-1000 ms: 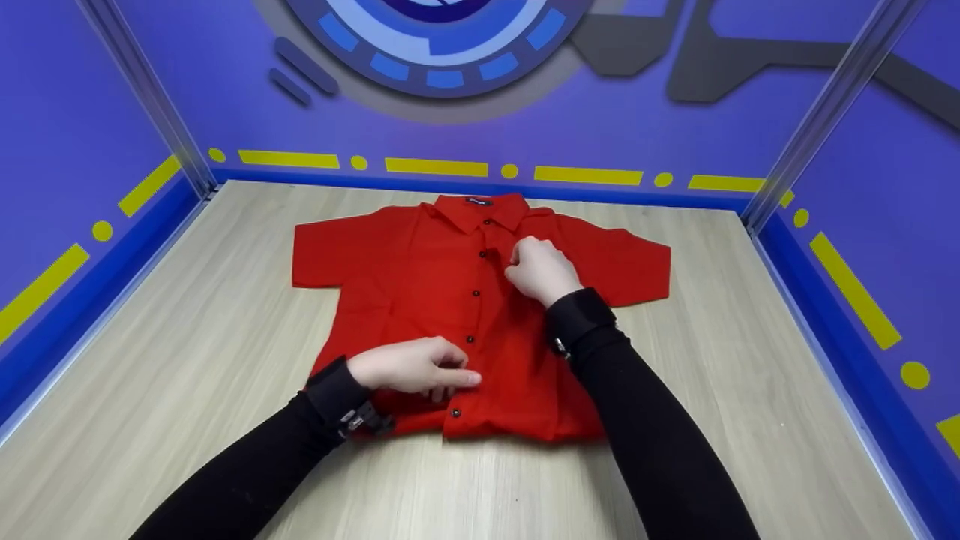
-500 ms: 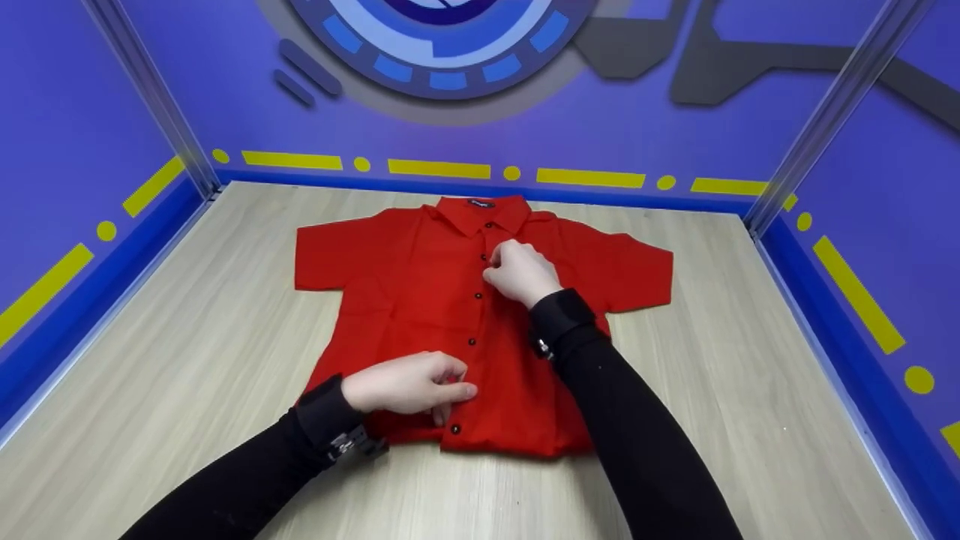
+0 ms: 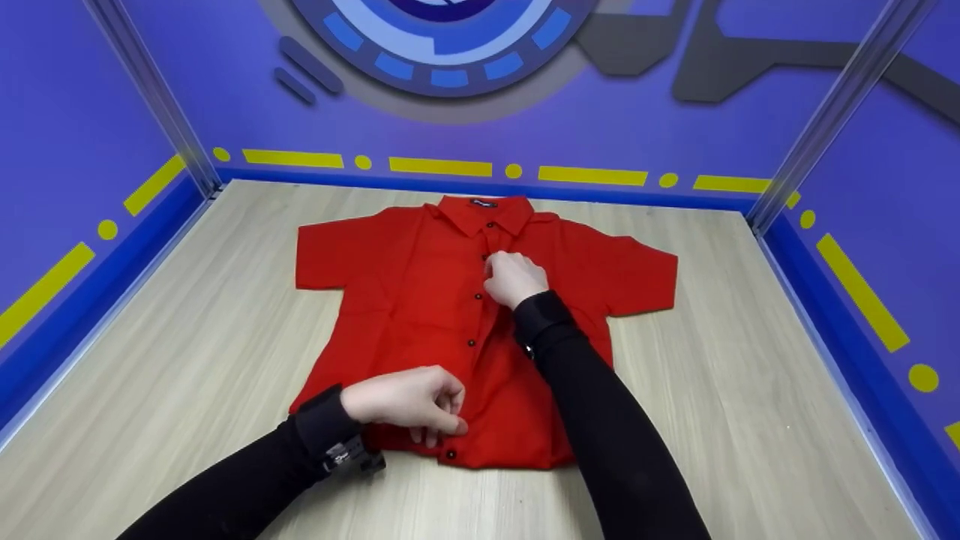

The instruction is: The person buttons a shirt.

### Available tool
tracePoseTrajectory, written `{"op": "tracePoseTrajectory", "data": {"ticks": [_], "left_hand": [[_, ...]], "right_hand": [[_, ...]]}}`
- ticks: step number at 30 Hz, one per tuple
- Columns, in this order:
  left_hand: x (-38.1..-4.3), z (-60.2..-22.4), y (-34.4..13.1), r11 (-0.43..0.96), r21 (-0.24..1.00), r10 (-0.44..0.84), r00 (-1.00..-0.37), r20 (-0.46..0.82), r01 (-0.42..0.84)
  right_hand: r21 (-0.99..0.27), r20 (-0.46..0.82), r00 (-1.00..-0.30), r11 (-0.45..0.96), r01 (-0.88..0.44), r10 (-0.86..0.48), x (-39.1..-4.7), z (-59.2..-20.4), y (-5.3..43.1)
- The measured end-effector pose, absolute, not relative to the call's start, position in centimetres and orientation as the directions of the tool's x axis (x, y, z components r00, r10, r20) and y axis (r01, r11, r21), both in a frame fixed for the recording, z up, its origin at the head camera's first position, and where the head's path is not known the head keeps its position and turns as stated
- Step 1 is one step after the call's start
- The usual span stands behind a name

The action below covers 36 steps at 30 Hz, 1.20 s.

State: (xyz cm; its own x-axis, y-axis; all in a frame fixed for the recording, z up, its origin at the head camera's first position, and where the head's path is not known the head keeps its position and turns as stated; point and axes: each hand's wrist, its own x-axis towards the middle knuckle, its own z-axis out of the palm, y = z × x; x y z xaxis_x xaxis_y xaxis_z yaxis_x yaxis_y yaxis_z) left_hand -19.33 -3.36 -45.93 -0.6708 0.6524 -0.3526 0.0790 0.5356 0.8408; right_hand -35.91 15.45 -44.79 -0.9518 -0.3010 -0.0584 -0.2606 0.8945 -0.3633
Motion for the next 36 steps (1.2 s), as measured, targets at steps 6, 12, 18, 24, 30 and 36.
{"op": "tracePoseTrajectory", "data": {"ticks": [6, 12, 18, 24, 30, 36], "left_hand": [[-19.9, -46.8, -3.4, 0.479, 0.869, 0.651, -0.614, -0.445, -0.122], [-19.5, -46.6, -3.1, 0.462, 0.872, 0.637, -0.623, -0.454, -0.163], [-19.1, -45.8, -2.9, 0.48, 0.877, 0.657, -0.663, -0.358, 0.002], [-18.8, -45.6, -3.0, 0.512, 0.853, 0.667, -0.672, -0.323, 0.099], [-18.9, -45.9, -2.9, 0.609, 0.788, 0.617, -0.681, -0.394, 0.095], [-18.9, -46.1, -2.6, 0.696, 0.682, 0.609, -0.689, -0.392, 0.227]], "right_hand": [[-0.386, -0.084, -0.953, 0.891, -0.238, -0.292, -36.0, -45.0, 15.1], [-0.458, -0.102, -0.928, 0.844, -0.277, -0.359, -36.3, -45.4, 14.5], [-0.465, -0.17, -0.882, 0.825, -0.322, -0.44, -36.5, -45.8, 14.7], [-0.405, -0.217, -0.865, 0.848, -0.341, -0.451, -36.5, -46.1, 15.3], [-0.401, -0.236, -0.848, 0.843, -0.359, -0.474, -36.6, -46.5, 15.2], [-0.396, -0.236, -0.849, 0.844, -0.361, -0.473, -36.5, -46.4, 15.0]]}}
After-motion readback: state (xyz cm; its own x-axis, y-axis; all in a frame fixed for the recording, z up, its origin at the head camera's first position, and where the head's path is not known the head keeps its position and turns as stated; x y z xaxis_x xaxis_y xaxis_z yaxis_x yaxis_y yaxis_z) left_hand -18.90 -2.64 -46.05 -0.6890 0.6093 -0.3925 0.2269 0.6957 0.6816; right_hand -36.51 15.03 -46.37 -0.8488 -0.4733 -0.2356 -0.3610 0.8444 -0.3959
